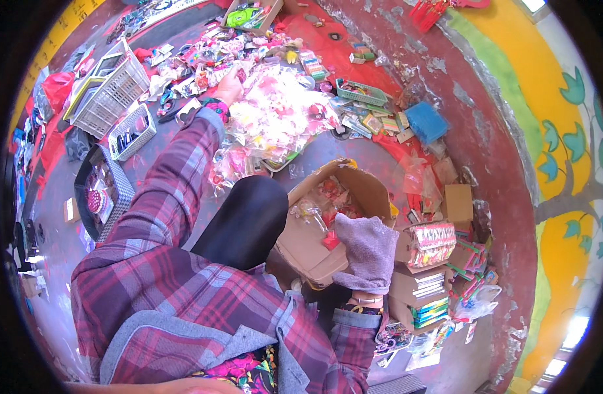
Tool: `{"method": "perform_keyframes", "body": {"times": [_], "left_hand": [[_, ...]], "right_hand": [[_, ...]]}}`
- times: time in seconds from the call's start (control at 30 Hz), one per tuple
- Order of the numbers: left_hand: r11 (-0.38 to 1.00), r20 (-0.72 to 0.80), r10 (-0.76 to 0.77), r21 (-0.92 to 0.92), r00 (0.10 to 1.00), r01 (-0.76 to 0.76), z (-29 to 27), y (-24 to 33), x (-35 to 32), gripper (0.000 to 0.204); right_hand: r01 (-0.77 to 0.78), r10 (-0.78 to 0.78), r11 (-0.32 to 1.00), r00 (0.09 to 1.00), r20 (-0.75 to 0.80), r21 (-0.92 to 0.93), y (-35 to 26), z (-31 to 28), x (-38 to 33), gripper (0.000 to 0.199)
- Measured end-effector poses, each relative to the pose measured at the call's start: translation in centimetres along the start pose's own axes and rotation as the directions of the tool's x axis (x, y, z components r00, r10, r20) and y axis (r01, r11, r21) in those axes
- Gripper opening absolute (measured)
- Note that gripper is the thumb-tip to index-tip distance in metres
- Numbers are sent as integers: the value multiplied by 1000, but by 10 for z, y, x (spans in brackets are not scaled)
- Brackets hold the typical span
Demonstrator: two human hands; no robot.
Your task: The person sits on the floor and repeatedly picks up small packaged items from a pile, wipes them with a cloth, and places them into a cardboard box. The items include various colorful plastic-wrapped goods and small containers.
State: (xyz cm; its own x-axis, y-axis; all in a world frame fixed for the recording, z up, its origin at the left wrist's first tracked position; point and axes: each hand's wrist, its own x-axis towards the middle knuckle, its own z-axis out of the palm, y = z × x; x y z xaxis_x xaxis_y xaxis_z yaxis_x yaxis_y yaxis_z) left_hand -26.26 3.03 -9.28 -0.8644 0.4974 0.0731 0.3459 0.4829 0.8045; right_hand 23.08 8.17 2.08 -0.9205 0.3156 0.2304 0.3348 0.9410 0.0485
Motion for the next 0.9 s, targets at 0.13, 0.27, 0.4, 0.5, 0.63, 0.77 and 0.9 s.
{"method": "perform_keyframes", "body": {"times": [0.13,0.27,0.4,0.5,0.63,0.77,0.9], "left_hand": [[463,148,63,-880,987,102,-44,36,-59,38],[-46,383,239,-913,892,404,-71,85,-144,40],[-162,516,288,-804,807,572,-56,119,-219,31],[-226,614,363,-671,700,706,-36,140,-270,28],[-79,704,331,-643,629,762,-15,162,-317,29],[312,578,426,-816,696,487,8,172,-352,34],[474,338,670,-880,661,-32,7,194,-401,36]], "right_hand": [[-5,12,992,998,55,-127,-10,-14,7,20],[-69,70,997,998,5,-45,-9,-13,-8,17],[-80,78,996,996,-42,-38,-11,-16,-16,22],[-65,68,997,990,-120,35,-19,-29,-29,36],[-191,186,981,936,-299,14,-21,-17,-65,72],[-399,425,905,829,-363,148,-53,-51,-82,63],[-405,541,816,787,-298,413,-88,-64,-71,48]]}}
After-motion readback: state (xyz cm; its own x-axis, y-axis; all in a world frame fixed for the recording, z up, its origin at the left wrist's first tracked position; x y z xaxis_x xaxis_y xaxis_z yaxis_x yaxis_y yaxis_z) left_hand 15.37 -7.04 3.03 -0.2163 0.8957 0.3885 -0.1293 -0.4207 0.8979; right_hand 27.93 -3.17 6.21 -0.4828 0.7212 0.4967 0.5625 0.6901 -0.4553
